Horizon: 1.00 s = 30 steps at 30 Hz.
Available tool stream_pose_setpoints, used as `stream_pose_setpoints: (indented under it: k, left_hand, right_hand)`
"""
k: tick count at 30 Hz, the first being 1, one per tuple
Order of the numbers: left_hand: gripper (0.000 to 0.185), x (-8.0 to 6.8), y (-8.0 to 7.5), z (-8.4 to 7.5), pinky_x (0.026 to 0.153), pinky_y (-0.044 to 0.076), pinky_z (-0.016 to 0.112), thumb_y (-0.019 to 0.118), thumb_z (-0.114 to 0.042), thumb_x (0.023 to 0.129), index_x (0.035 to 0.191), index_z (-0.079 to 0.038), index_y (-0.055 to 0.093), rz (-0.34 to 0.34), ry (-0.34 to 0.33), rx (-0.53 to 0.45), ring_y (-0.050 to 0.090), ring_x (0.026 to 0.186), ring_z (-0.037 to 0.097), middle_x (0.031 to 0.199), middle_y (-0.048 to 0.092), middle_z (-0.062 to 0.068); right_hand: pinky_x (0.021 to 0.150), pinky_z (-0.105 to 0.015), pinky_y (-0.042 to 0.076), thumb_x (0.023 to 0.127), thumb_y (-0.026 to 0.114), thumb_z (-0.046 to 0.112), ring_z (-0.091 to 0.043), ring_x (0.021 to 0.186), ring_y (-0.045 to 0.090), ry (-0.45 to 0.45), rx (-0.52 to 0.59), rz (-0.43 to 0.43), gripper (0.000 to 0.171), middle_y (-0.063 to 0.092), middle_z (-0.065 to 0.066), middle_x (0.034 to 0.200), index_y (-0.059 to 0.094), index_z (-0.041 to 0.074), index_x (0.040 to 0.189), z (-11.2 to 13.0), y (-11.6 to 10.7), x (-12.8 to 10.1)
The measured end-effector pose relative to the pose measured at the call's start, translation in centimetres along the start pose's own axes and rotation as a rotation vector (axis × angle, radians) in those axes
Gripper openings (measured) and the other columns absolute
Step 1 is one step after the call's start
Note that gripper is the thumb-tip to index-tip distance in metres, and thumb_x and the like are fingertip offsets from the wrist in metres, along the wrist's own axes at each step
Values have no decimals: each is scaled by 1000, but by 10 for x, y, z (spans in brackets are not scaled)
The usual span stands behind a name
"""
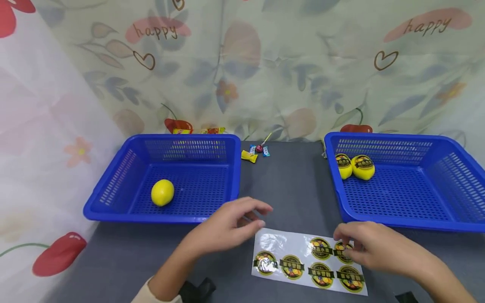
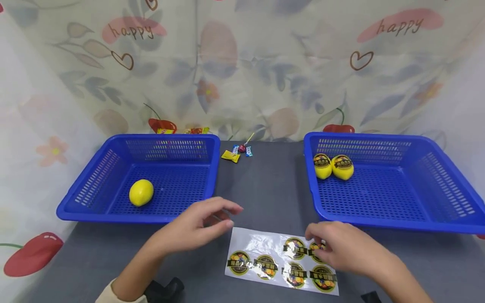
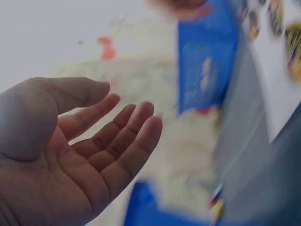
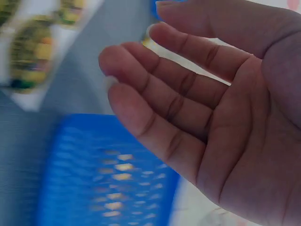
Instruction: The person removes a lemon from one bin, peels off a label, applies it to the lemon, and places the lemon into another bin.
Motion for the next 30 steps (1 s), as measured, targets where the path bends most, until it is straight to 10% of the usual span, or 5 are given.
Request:
stream_pose_setpoints:
  k: [7, 13, 19, 30]
  left_hand:
    - [36, -38, -87, 18, 95, 51, 44, 66, -11, 97, 133, -8, 61, -252, -131, 314, 60, 114, 21, 128, 63, 5]
    - [49, -68, -142, 71, 105, 35, 65, 67, -15, 95, 141, -3, 54, -211, -454, 560, 44, 130, 44, 141, 50, 23]
    - [64, -79, -155, 114, 102, 36, 68, 73, -23, 91, 145, 0, 48, -36, -652, 541, 41, 127, 49, 146, 39, 32]
    - [67, -72, -154, 133, 98, 40, 66, 82, -16, 83, 141, -1, 53, 1, -697, 573, 47, 117, 46, 138, 45, 32]
  right_hand:
    - [53, -25, 39, 81, 83, 17, 2, 63, 43, 99, -5, -19, 25, 50, 16, 81, 66, 16, 100, -33, 32, -25]
    - [54, -24, 37, 80, 85, 26, 1, 63, 43, 184, 28, -32, 31, 48, 11, 81, 66, 16, 102, -45, 48, -33]
    - [54, -24, 33, 78, 86, 35, 1, 62, 39, 178, 10, -82, 35, 44, 12, 76, 61, 20, 98, -46, 52, -33]
    - [54, -27, 31, 74, 88, 36, -4, 63, 39, 254, 86, -9, 43, 44, 6, 74, 55, 19, 95, -54, 58, -25]
Point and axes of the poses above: each hand's wrist, its own x-axis towards the middle knuckle, its own y-axis out of the palm, z = x × y, the point moved 6 cm from there along x, towards the middle knuckle
